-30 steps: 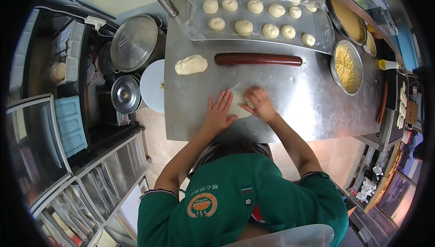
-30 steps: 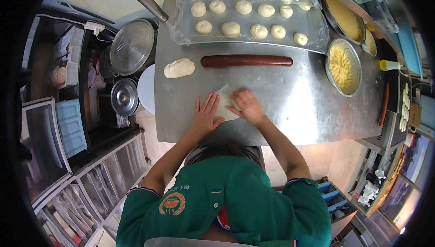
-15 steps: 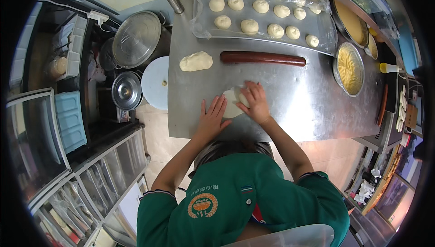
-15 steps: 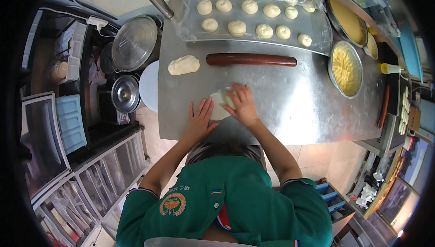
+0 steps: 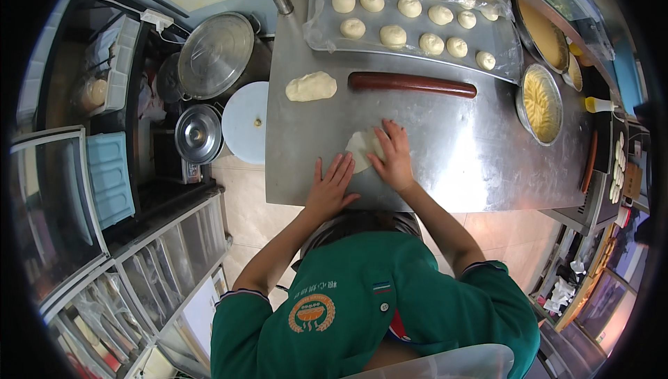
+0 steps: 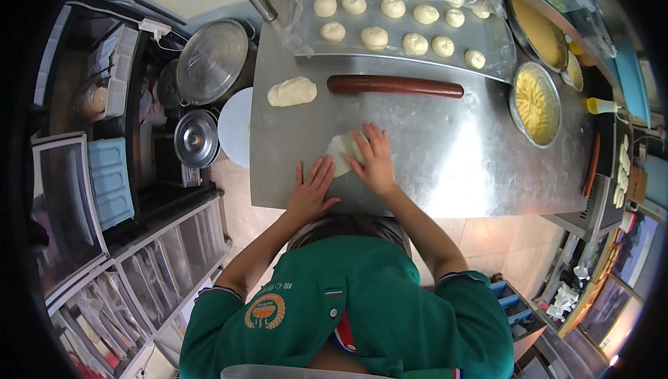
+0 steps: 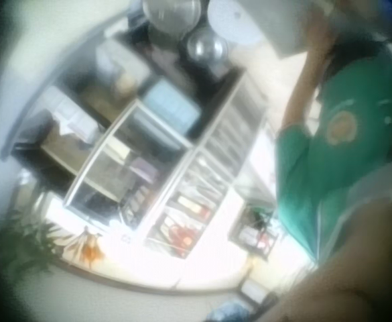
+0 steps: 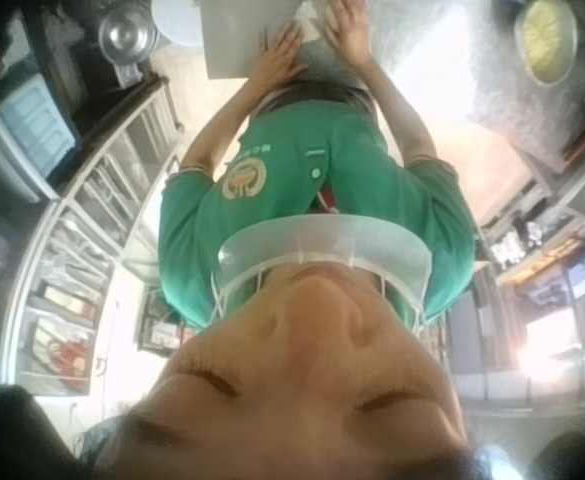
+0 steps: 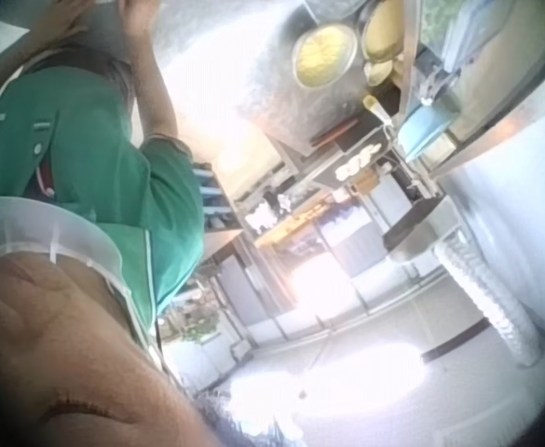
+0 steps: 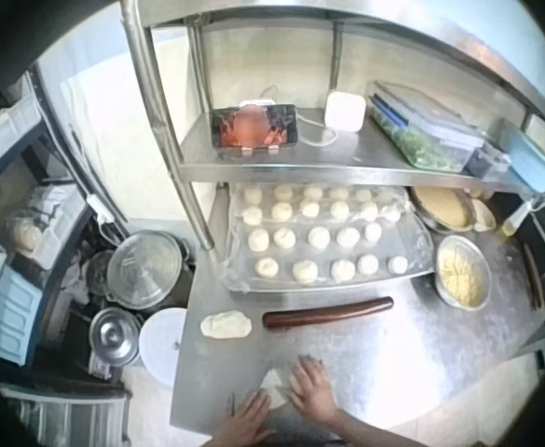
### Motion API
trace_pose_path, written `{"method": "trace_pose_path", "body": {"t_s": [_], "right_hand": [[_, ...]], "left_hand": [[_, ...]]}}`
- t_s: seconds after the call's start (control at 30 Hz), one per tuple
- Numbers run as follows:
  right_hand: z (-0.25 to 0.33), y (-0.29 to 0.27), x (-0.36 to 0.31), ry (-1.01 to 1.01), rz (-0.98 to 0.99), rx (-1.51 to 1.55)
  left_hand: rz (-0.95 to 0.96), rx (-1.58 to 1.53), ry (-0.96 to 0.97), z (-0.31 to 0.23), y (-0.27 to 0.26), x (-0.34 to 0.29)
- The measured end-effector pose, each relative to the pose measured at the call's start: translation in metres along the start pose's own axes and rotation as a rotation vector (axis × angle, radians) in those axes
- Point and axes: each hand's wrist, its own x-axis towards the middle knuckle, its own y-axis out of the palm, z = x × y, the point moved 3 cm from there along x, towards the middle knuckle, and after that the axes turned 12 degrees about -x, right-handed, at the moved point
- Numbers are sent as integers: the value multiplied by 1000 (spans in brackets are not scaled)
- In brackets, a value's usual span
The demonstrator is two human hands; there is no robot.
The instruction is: The person rolls dough balls into thin sheets, spreads a yellow filling, folds and shapes them into rounds, then cooks them on a flat griddle. They flip the cakes with tongs and transfer finished pieces to a cooling rack.
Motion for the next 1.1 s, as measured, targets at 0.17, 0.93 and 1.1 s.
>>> {"method": "trace_pose_path", "body": {"t_s": [0.17,0.93,1.1], "right_hand": [[2,2,4,-54,115,351],[-14,-56,-45,349,-16,389],[-30,-45,-18,188,-191,353]], "left_hand": [[43,38,-26,8,2,-7],[144,52,400,13,-41,-19],[-194,106,414,-33,-17,71]]}}
